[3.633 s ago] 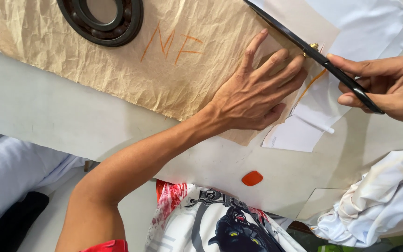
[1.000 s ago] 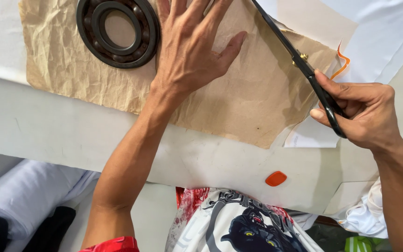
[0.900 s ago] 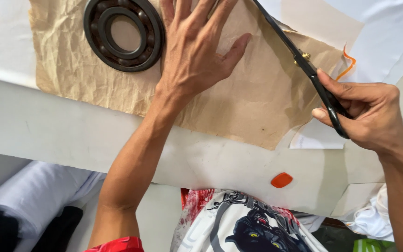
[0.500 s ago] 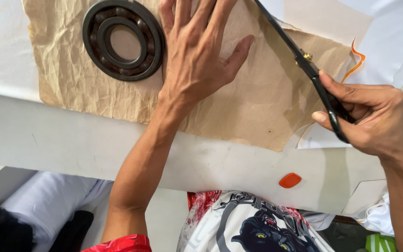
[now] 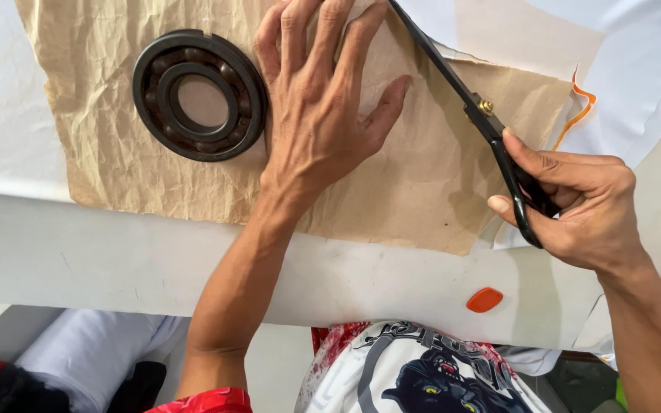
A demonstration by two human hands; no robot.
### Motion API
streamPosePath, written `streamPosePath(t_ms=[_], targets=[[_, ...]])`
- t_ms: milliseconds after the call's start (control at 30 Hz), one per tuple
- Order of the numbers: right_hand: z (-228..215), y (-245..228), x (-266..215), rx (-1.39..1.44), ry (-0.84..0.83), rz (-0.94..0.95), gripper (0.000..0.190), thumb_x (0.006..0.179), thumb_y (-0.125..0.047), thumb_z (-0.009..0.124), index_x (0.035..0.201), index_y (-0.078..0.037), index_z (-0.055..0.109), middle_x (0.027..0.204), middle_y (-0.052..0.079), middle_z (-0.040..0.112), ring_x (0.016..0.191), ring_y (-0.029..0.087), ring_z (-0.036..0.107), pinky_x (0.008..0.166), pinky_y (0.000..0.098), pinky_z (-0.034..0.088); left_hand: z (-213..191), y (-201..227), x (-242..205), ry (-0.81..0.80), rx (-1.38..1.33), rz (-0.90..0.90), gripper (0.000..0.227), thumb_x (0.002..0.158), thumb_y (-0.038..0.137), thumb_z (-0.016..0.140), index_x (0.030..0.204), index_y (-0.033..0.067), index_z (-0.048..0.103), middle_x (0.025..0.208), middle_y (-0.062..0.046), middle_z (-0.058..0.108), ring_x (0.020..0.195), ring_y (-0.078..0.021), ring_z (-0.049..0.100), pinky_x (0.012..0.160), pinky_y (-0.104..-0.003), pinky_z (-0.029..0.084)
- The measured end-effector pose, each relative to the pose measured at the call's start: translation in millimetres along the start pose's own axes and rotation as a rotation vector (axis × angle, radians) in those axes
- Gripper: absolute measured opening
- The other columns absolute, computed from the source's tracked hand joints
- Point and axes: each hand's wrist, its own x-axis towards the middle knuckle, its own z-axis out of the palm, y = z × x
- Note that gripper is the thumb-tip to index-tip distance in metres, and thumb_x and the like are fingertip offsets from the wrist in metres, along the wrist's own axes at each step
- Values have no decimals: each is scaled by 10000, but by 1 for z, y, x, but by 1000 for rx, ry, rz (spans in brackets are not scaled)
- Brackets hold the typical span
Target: The person uses a pair of large shears to cut a piece of white fabric placed on a table. A brown paper pattern is positioned on the fabric, held down by a black circular weight, and the person cuts along the pattern's edge. The person then lifts the fabric and continues cutting a straight line along the edge of the table.
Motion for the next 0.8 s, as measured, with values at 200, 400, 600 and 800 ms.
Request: streamPosePath(t_ms=[200, 400, 600, 800], targets=[[6, 7, -7, -65, 8, 5, 732, 803, 64, 840, 1479, 29, 563, 881, -3, 388, 693, 142, 231, 596, 298, 210, 1, -1, -1, -19, 10, -13, 488, 970, 352, 862, 1308, 91, 627, 1450, -96, 507, 1328, -333, 518, 1136, -532, 356], [18, 3, -9, 1, 61, 56, 695, 797, 45, 829, 1442, 80, 573, 907, -28, 349, 690, 125, 262, 576, 266, 235, 0, -1, 0, -34, 14, -14, 506, 968, 355, 854, 1333, 88, 625, 1445, -104, 512, 1335, -337, 512, 1155, -532, 354], [29, -3, -8, 29, 77, 49, 702, 810, 60, 826, 1461, 51, 563, 839, -10, 402, 726, 126, 319, 620, 272, 290, 1, -3, -1, -27, 29, 1, 500, 969, 381, 844, 1315, 71, 660, 1485, -91, 480, 1338, -328, 536, 1156, -522, 379], [38, -8, -11, 10, 85, 43, 688, 828, 101, 799, 1464, 42, 544, 810, -17, 236, 699, 144, 215, 714, 335, 196, 0, -2, 0, -11, 13, 0, 458, 961, 353, 825, 1279, 65, 663, 1452, -109, 507, 1320, -333, 535, 1145, -518, 374]])
